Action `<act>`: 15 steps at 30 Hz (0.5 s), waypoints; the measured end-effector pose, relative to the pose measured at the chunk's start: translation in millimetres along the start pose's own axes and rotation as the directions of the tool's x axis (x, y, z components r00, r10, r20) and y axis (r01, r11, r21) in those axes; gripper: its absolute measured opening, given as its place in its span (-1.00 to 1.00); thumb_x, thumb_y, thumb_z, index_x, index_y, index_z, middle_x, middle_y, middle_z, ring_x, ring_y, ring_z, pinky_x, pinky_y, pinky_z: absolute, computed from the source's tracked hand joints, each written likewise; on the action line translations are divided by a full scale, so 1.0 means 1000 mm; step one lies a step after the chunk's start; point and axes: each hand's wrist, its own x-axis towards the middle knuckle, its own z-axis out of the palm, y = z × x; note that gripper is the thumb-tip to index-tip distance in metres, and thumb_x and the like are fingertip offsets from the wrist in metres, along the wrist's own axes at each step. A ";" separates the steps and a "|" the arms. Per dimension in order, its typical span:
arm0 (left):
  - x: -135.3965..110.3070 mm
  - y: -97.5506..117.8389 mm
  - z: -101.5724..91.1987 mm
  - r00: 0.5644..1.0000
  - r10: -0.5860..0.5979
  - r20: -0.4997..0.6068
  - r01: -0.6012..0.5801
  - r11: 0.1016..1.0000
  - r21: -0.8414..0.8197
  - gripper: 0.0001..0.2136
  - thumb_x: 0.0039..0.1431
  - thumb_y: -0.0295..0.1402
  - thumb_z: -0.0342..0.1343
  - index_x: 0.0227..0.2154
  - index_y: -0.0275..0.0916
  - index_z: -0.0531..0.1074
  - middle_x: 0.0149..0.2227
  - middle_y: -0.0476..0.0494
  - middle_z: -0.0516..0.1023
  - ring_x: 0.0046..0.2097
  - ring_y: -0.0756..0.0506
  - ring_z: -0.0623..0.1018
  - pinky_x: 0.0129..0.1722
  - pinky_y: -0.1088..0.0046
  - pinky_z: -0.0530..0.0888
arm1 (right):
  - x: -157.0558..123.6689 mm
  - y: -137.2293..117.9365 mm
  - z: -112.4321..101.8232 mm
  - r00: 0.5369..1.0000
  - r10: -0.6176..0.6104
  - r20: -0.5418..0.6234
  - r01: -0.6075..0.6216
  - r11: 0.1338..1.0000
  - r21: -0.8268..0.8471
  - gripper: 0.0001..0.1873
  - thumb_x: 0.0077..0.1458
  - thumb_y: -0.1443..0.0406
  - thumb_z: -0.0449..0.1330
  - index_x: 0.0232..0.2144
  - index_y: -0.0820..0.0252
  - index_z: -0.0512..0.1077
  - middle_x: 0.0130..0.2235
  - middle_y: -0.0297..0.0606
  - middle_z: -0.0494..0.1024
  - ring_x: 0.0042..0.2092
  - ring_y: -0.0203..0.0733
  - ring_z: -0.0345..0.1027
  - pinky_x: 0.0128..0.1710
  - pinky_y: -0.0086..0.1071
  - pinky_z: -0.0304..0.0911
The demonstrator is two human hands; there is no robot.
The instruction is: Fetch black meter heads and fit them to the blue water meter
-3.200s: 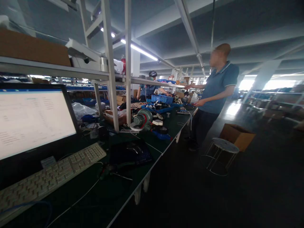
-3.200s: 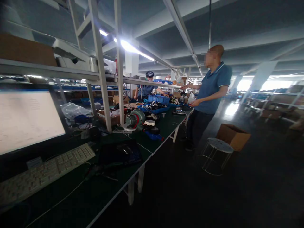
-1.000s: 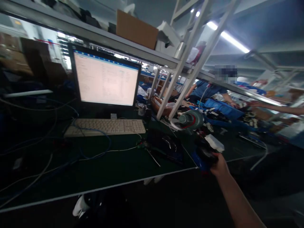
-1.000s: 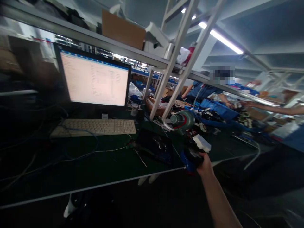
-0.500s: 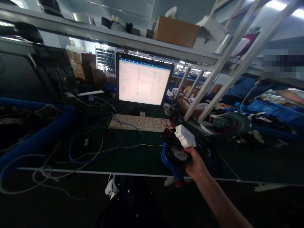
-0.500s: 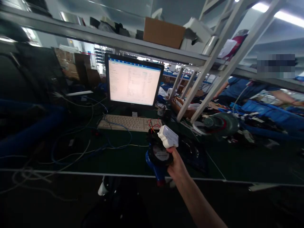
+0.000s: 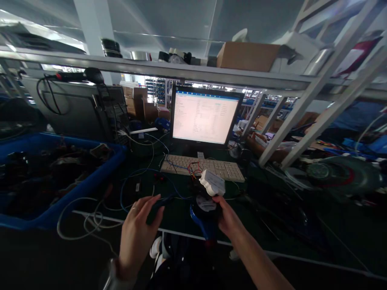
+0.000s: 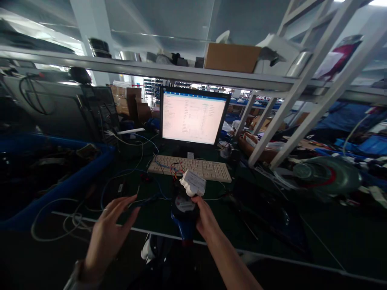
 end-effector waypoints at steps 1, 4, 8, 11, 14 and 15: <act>0.004 -0.002 0.006 0.997 -0.002 0.077 -0.004 0.997 0.072 -0.70 0.17 -0.38 0.14 -0.03 -0.32 0.39 -0.08 -0.26 0.46 -0.07 -0.21 0.47 -0.06 0.16 0.47 | 0.000 0.000 -0.001 1.000 -0.001 0.001 0.001 1.000 -0.003 -0.68 -0.40 0.24 0.32 -0.47 0.26 0.44 -0.45 -0.25 0.55 -0.31 -0.06 0.45 -0.30 -0.30 0.37; 0.015 -0.002 0.023 0.911 -0.178 0.372 0.065 0.952 0.299 -0.72 0.23 -0.44 0.03 -0.02 -0.37 0.39 -0.05 -0.34 0.45 -0.08 -0.25 0.50 -0.13 0.21 0.49 | 0.002 0.002 -0.010 0.992 -0.122 0.012 0.122 0.992 -0.034 -0.49 -0.40 0.19 0.36 -0.28 0.22 0.44 -0.30 -0.26 0.58 -0.15 -0.02 0.43 -0.15 -0.27 0.35; 0.025 0.004 0.026 0.768 -0.362 0.528 0.173 0.911 0.374 -0.74 0.32 -0.41 -0.15 -0.09 -0.24 0.42 -0.15 -0.25 0.53 -0.16 -0.31 0.56 -0.27 0.14 0.51 | 0.010 -0.003 -0.026 0.903 -0.426 0.055 0.428 0.880 -0.206 -0.07 -0.32 0.12 0.37 0.13 0.09 0.12 0.09 -0.19 0.39 0.14 0.02 0.23 0.08 -0.15 0.23; 0.022 0.000 0.025 0.795 -0.390 0.464 0.259 0.911 0.322 -0.70 0.34 -0.35 -0.20 0.00 -0.23 0.35 -0.33 -0.23 0.57 -0.25 -0.35 0.58 -0.30 0.04 0.49 | 0.016 -0.014 -0.024 0.816 -0.558 0.152 0.563 0.708 -0.426 0.00 -0.28 0.04 0.37 0.18 0.15 0.06 0.21 -0.07 0.22 0.21 0.08 0.12 0.19 -0.04 0.10; 0.012 -0.006 0.030 0.893 -0.378 0.243 0.424 0.889 -0.174 -0.69 0.32 -0.27 -0.16 0.04 -0.23 0.29 -0.31 -0.21 0.57 -0.26 -0.27 0.59 -0.29 0.13 0.54 | 0.020 -0.026 -0.013 0.717 -0.639 0.281 0.658 0.486 -0.575 -0.12 -0.25 0.03 0.37 0.10 0.19 0.21 0.16 -0.05 0.28 0.19 0.10 0.13 0.21 -0.03 0.07; 0.010 -0.006 0.032 0.910 -0.386 0.149 0.412 0.815 -0.407 -0.68 0.29 -0.21 -0.10 0.02 -0.22 0.30 -0.23 -0.22 0.55 -0.22 -0.23 0.59 -0.28 0.19 0.56 | 0.021 -0.029 -0.008 0.682 -0.649 0.337 0.691 0.418 -0.590 -0.15 -0.23 0.04 0.36 0.10 0.18 0.22 0.14 -0.07 0.30 0.18 0.09 0.15 0.20 -0.04 0.09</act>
